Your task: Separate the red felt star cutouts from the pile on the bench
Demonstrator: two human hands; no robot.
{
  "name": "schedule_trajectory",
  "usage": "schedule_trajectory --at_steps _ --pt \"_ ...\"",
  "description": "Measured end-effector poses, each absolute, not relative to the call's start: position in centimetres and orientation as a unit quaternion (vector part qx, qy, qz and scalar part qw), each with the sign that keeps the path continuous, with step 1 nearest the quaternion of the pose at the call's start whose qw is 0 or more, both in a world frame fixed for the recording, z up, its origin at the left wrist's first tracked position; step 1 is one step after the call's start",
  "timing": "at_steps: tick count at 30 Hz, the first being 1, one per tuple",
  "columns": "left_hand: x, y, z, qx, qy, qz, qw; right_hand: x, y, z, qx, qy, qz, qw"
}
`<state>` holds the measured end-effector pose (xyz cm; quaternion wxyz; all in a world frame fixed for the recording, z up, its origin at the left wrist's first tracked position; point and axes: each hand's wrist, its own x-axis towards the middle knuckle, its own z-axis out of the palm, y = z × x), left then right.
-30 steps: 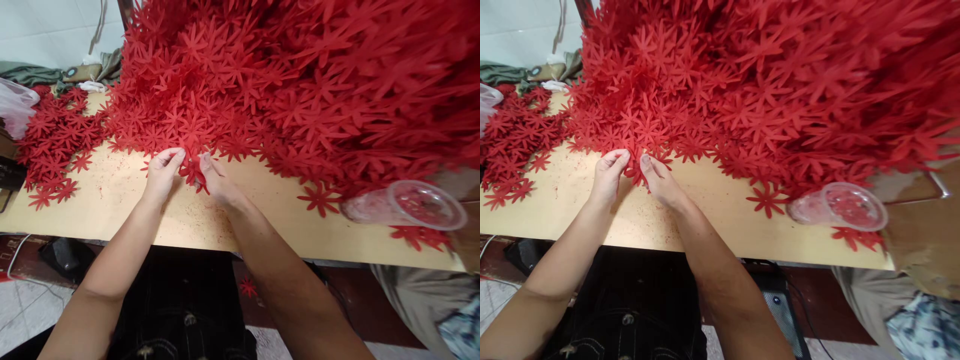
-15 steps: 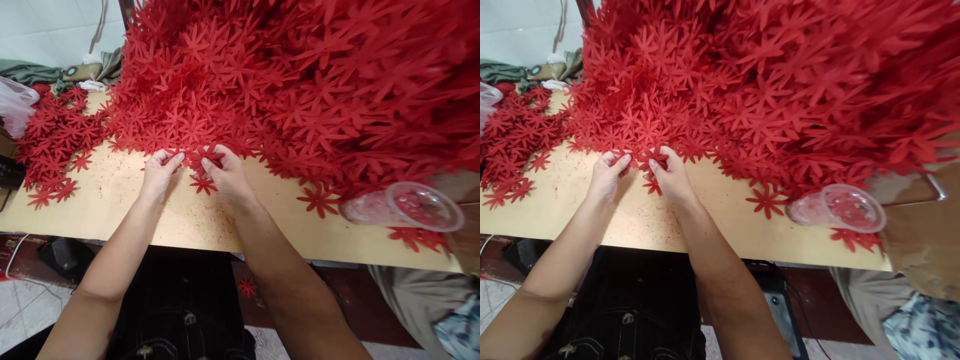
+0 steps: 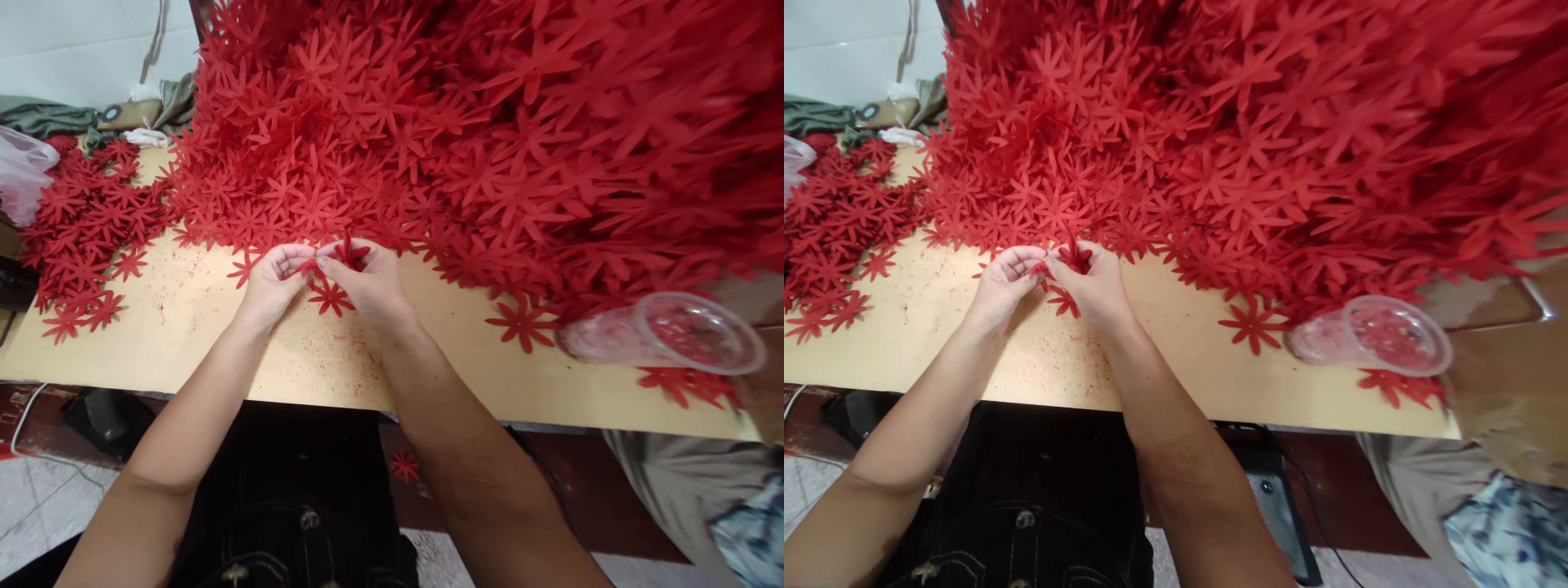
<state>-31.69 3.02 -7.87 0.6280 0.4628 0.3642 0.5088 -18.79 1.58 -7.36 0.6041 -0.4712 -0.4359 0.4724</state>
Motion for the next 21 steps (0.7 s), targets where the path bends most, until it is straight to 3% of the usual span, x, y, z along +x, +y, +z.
schedule_trajectory --at_steps 7,14,21 --pt "-31.56 3.02 -7.49 0.448 0.425 0.500 0.607 -18.75 1.50 -7.24 -0.492 -0.448 0.422 0.615" --pt "-31.38 2.94 -7.39 0.411 0.441 0.520 0.605 -18.81 1.22 -7.60 -0.442 -0.507 0.500 0.546" --pt "-31.35 2.97 -7.62 0.431 0.409 0.499 0.631 -18.62 1.65 -7.88 -0.475 -0.459 0.466 0.589"
